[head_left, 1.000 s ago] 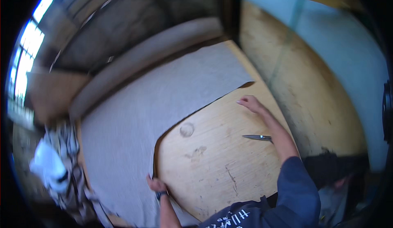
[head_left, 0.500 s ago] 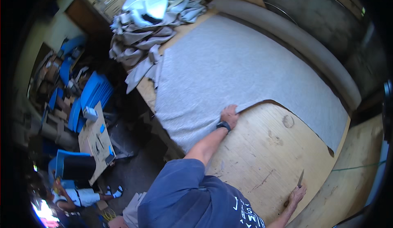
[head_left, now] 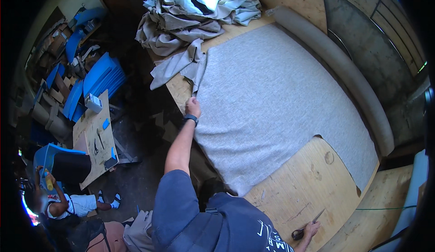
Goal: Cutting a specific pattern out of a large roll of upholstery fabric using scissors.
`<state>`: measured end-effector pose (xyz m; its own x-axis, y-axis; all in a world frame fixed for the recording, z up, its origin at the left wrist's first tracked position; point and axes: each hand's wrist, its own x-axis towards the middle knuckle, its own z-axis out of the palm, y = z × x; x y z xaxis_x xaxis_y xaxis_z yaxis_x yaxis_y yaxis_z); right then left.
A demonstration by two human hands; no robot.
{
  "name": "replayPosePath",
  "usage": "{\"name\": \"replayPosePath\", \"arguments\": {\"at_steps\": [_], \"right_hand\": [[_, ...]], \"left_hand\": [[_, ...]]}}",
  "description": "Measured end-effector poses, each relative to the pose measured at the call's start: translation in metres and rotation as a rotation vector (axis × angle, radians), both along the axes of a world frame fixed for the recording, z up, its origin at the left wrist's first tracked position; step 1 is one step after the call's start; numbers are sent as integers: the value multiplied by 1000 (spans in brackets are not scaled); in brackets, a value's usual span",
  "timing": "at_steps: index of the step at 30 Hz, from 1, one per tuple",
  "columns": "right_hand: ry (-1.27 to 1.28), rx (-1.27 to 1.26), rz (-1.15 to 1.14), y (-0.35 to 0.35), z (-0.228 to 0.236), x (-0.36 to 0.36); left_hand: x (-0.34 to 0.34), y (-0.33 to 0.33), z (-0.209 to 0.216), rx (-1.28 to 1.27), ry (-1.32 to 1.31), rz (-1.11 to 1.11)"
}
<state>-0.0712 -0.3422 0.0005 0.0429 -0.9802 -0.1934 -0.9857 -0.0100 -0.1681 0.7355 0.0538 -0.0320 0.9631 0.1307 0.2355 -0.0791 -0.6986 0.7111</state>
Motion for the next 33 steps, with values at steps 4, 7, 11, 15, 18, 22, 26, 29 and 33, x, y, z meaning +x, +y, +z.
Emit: {"name": "replayPosePath", "arguments": {"at_steps": [4, 7, 11, 15, 18, 22, 26, 29, 33], "right_hand": [[19, 19, -50, 24, 16, 29], [54, -26, -72, 48, 22, 62], [12, -100, -37, 56, -19, 53], [-28, -6, -84, 63, 8, 57], [-10, 40, -103, 62, -5, 66], [-5, 71, -273, 60, 20, 80], [-75, 196, -366, 32, -5, 36], [-51, -37, -252, 33, -13, 53], [-612, 65, -640, 13, -13, 43]], "left_hand": [[60, -21, -4, -333, 226, 94], [86, -35, -21, -277, 346, 144], [153, -10, -32, -280, 420, -89], [219, 10, 60, -348, 107, -109], [245, 57, 152, -382, 8, -341], [215, -14, 218, -797, 115, -352], [164, -58, 144, -235, -146, -480], [7, -113, 89, -194, 91, -626], [-226, -198, 52, 198, 164, -1308]]}}
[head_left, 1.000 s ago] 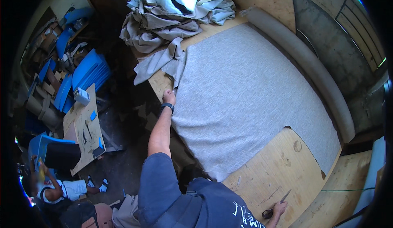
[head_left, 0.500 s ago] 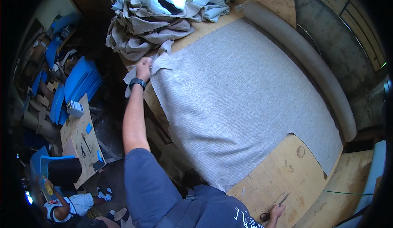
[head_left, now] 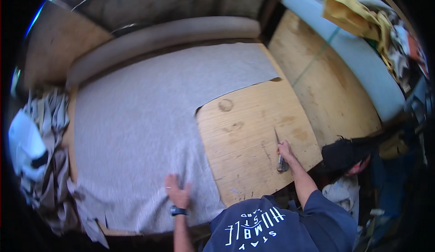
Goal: Cutting a specific pattern out of a large roll of upholstery fabric using scissors.
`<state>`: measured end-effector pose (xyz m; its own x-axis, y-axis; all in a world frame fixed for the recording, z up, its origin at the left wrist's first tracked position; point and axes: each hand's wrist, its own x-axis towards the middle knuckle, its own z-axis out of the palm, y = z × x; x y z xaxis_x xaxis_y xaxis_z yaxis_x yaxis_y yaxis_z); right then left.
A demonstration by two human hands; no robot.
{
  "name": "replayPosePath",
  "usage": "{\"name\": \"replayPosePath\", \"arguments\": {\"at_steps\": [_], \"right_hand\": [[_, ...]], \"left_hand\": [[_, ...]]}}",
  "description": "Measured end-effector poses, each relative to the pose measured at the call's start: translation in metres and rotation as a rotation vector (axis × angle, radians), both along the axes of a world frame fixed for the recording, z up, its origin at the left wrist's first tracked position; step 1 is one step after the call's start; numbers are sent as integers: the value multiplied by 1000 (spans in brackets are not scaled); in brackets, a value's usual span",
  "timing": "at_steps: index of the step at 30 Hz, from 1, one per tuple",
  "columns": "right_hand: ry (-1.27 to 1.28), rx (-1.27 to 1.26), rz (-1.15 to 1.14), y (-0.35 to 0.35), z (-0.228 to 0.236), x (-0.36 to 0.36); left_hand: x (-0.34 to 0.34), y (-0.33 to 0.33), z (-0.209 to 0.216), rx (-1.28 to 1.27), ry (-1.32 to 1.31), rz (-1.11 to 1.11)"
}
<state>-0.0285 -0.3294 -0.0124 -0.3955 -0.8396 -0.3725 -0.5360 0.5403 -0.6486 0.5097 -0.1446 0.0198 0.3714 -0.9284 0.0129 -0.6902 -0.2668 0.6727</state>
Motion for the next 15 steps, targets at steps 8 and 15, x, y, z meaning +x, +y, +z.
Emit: {"name": "replayPosePath", "arguments": {"at_steps": [8, 15], "right_hand": [[-746, -56, -362, -96, 58, -26], [-823, -115, -311, -287, 29, -60]], "left_hand": [[-109, -45, 15, 22, -283, 48], [-11, -55, -29, 68, -461, 314]]}}
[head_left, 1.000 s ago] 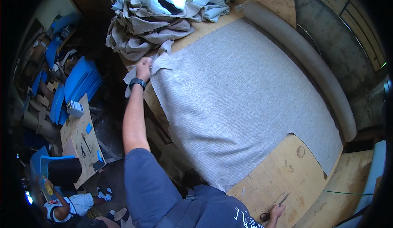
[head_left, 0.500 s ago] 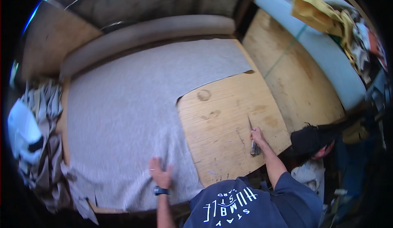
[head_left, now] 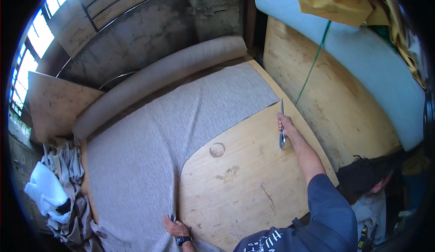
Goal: Cutting a specific pattern out of a large roll of upholstery fabric using scissors.
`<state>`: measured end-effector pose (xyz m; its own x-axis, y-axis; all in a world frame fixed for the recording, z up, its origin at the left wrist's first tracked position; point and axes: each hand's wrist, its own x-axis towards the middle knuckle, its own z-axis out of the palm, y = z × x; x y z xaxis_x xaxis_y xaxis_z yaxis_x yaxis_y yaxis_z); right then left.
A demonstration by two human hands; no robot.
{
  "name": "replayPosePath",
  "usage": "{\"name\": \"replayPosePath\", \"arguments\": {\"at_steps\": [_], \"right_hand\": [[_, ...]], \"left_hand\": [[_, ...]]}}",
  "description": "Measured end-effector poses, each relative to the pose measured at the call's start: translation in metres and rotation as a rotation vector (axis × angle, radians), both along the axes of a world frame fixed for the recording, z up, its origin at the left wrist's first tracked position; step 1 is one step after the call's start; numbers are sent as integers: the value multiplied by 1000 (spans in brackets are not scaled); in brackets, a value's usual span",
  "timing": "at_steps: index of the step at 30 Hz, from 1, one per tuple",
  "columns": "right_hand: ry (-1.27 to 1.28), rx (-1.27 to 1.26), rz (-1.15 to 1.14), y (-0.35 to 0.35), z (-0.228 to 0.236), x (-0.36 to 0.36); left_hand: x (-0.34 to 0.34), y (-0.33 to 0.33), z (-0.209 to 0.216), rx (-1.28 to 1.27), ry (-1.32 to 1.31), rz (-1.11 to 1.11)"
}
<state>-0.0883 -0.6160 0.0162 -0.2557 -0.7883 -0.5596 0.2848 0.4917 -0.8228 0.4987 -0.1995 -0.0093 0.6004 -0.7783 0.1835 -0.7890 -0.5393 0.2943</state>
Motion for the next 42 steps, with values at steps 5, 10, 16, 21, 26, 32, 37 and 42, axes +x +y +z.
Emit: {"name": "replayPosePath", "arguments": {"at_steps": [5, 10, 16, 21, 26, 32, 37, 42], "right_hand": [[-172, 81, 9, -126, 2, 44], [-41, 86, 6, -176, -46, 17], [88, 16, 60, -127, -32, 7], [194, -31, 67, -27, -29, -38], [203, -63, -1, 75, -15, -46], [204, -105, 22, 158, 16, -74], [175, -35, -37, 257, 15, -109], [193, 48, -41, 339, 27, -136]], "left_hand": [[32, -18, 8, -189, 235, 266], [40, -29, 22, -144, 190, 42], [32, 5, 86, 96, 255, 13], [27, 77, 82, 192, 259, 81], [7, 150, 75, 139, 234, 77], [-15, 227, 71, 12, 147, 27], [-58, 314, 43, 87, 289, 31], [-106, 401, 33, 256, 267, 97]]}}
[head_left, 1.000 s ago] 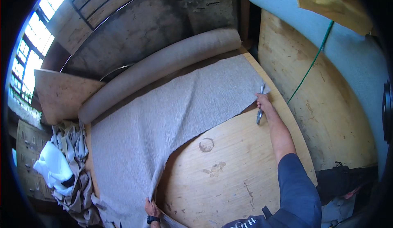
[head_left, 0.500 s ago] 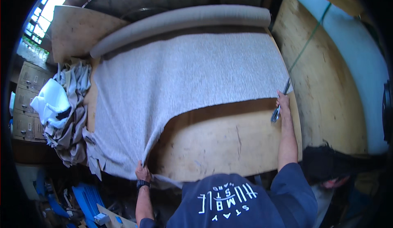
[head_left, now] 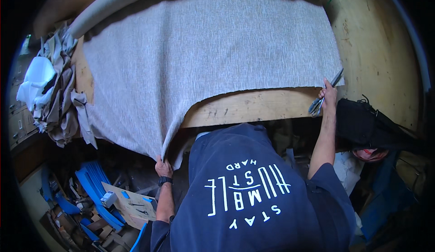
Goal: Cutting a specific pattern out of a large roll of upholstery fabric using scissors.
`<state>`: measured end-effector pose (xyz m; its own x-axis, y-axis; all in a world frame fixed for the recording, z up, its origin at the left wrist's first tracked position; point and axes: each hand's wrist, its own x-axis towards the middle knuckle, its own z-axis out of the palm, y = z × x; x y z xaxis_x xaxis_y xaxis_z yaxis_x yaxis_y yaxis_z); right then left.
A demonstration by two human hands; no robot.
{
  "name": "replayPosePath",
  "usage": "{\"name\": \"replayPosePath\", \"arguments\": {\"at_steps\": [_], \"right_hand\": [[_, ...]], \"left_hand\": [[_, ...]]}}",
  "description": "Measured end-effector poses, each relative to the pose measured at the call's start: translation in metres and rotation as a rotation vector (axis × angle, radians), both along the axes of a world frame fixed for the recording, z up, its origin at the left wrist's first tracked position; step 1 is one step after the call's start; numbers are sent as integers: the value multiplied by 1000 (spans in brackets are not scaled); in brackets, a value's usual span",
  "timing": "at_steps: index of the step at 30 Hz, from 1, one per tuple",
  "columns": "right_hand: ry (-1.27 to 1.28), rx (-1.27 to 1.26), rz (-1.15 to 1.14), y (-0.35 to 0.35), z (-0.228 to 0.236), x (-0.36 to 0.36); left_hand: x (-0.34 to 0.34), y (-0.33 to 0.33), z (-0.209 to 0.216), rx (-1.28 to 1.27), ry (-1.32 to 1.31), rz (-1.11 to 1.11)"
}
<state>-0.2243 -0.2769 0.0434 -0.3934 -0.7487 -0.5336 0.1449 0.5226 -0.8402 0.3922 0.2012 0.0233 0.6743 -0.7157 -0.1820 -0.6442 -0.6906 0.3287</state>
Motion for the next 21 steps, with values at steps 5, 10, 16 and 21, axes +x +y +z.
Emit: {"name": "replayPosePath", "arguments": {"at_steps": [5, 10, 16, 21], "right_hand": [[40, 29, -42, 62, 11, -14], [73, 138, -100, 128, 20, -29], [106, 105, -195, 160, 2, -56], [188, 141, -241, 152, -36, -47]], "left_hand": [[-21, 72, -6, 157, 18, 4], [-37, 105, 1, 380, 43, 10], [-58, 79, -34, 603, 125, 58], [-8, 94, -105, 617, 301, -252]]}}
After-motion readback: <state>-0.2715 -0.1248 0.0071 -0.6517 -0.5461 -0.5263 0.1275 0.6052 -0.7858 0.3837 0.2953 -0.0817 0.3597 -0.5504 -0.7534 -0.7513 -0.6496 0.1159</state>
